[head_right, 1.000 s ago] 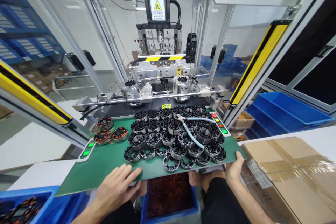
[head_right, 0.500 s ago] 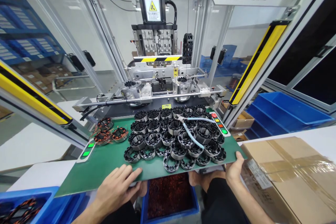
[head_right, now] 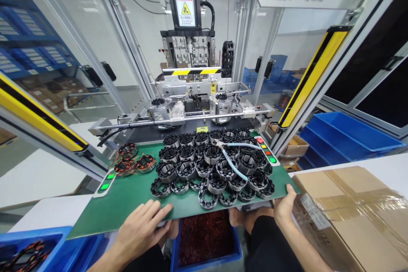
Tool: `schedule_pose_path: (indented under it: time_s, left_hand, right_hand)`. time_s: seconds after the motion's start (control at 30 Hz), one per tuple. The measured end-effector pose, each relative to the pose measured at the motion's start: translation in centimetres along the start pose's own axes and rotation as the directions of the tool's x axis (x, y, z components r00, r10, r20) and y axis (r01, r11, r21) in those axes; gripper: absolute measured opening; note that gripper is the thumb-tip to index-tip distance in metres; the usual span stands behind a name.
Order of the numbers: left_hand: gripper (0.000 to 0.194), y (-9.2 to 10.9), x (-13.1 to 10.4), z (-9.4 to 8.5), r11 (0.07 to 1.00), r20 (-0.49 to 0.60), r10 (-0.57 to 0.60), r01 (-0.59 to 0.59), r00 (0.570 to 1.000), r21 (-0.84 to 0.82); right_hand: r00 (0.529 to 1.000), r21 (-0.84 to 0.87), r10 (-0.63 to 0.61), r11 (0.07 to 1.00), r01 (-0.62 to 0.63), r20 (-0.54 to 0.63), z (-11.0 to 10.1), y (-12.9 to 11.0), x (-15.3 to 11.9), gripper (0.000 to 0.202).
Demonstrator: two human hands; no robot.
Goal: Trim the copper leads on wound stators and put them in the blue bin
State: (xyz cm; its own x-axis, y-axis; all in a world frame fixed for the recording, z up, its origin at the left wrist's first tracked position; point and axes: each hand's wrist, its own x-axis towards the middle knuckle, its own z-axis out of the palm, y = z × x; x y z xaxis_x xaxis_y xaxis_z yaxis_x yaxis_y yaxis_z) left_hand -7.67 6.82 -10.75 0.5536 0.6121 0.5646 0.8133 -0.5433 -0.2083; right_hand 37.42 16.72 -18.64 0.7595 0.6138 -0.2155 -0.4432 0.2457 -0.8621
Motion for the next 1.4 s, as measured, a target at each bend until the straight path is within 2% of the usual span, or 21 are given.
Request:
schedule_pose_path:
  time_s: [0.37, 0.77, 1.4]
  left_hand:
    - [0.020, -0.1, -0.1, 0.0, 1.000, 0.005, 0.003, -0.003, 1.000, 0.017]
    - [0.020, -0.1, 0.0, 0.0, 1.000, -0.001, 0.003, -0.003, 1.000, 0.015]
    - [0.024, 0.0, 0.1, -0.1, 1.000, -0.007, -0.004, 0.004, 1.000, 0.002]
  right_hand:
    - [0.999, 0.011, -0.031, 0.999, 0.031, 0.006, -0.1, 0.3, 0.3, 0.041]
    - [0.999, 0.010, 0.024, 1.000, -0.024, -0.047, 0.6, -0.4, -0.5, 0.035]
    - [1.000, -0.010, -0.019, 1.000, 0.019, 0.011, -0.2, 0.3, 0.3, 0.043]
